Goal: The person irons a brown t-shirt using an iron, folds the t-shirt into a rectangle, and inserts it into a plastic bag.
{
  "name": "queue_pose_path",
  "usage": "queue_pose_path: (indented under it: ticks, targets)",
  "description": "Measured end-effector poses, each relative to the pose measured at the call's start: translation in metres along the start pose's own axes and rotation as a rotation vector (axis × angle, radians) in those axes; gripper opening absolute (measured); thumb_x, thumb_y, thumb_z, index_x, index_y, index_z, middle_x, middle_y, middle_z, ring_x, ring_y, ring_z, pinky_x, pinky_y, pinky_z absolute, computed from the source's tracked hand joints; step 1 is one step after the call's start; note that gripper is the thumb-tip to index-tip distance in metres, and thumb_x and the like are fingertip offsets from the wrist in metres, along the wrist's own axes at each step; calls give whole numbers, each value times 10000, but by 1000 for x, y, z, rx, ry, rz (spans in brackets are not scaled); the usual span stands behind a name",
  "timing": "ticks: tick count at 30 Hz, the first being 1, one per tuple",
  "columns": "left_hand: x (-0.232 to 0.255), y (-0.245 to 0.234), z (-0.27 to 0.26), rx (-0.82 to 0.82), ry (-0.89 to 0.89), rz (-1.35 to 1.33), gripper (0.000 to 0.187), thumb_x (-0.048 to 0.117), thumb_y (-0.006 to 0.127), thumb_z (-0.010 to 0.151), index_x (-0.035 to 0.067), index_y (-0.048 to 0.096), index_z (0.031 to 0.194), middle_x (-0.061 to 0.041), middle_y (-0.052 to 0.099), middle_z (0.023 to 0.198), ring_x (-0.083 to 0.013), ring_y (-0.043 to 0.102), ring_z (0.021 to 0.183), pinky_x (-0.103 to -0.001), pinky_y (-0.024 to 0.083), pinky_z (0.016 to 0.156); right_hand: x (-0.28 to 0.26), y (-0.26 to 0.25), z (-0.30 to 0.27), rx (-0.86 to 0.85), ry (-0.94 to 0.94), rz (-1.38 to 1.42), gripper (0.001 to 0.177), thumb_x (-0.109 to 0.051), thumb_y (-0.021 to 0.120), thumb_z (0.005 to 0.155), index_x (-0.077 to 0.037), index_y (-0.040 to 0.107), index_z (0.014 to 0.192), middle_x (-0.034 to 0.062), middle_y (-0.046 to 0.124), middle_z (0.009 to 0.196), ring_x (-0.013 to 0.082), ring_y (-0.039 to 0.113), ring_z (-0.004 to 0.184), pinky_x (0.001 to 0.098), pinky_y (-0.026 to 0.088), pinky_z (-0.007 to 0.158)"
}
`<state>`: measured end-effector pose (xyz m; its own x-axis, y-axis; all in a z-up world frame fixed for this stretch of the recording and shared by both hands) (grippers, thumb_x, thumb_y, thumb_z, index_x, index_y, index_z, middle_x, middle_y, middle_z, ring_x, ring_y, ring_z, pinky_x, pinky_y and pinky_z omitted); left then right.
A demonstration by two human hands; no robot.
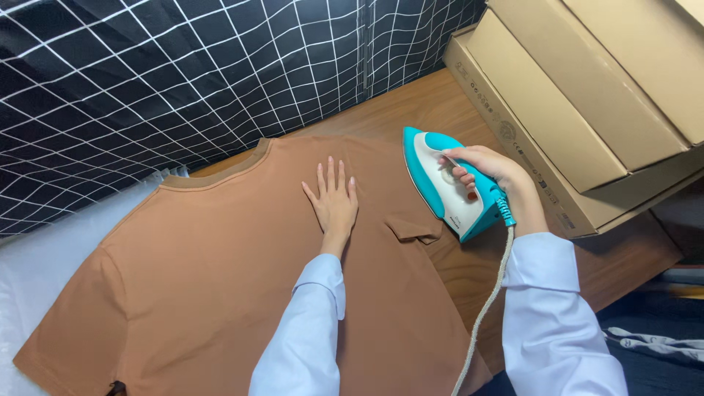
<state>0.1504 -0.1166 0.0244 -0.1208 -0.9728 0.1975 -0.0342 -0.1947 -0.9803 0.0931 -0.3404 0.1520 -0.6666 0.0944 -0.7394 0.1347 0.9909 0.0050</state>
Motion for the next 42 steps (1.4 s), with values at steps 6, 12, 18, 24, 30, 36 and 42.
queue_pose_path:
  ticks: [6,12,18,24,30,36,42]
  targets:
    - [-2,1,-1,34,8,-13,474,414,166,931,258,236,1374,66,104,1469,-167,68,1348,-579,-32,1028,29,-6,6,78,-89,-109,391,-285,630,797,-47,395,1001,57,404,601,122,409,445,288,360,393]
    - [-58,23,-23,-23,194,-511,393,353,331,937,160,428,1266,11,288,1412,-170,233,1315,-484,106,1072,49,33,-74,29,-125,-85,314,-272,617,802,-15,501,943,63,390,581,119,397,425,258,352,379]
    - [-146,-24,-137,75,124,-224,396,329,348,925,210,375,1302,14,265,1422,-174,235,1307,-536,138,1045,89,122,-111,-188,-122,-55,289,-281,619,798,-33,528,916,57,388,563,108,404,412,230,356,363]
    - [-187,-16,-185,180,-7,-31,382,317,334,925,205,410,1282,19,310,1408,-162,247,1309,-554,93,1041,125,217,-125,-326,-62,-53,266,-263,614,786,-37,524,893,32,389,571,81,410,428,207,368,387]
    - [-202,-33,-220,315,-81,-23,382,268,302,939,159,393,1293,23,305,1409,-148,229,1311,-467,134,1051,158,263,-117,-401,-1,-8,282,-276,625,782,-41,528,905,42,388,583,86,415,432,223,386,395]
    - [-198,-41,-221,369,-86,-23,355,262,334,925,162,450,1245,24,359,1374,-160,274,1290,-460,176,1031,163,255,-117,-334,3,68,317,-285,620,799,-26,508,941,35,397,585,91,413,431,234,385,398]
    - [-196,-44,-221,369,-89,4,347,253,323,930,162,463,1234,18,367,1369,-165,287,1283,-455,188,1024,159,213,-115,-267,-20,163,332,-326,596,825,-42,481,954,9,389,604,72,417,429,206,367,401]
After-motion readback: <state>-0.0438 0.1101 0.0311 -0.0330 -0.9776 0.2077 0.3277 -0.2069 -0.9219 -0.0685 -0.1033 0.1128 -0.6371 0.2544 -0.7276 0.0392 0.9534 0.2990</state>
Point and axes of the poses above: each hand's wrist, its own z-axis towards the middle knuckle, its own y-axis out of the palm, x = y × z, the point moved 6 cm from there along z, towards the middle knuckle
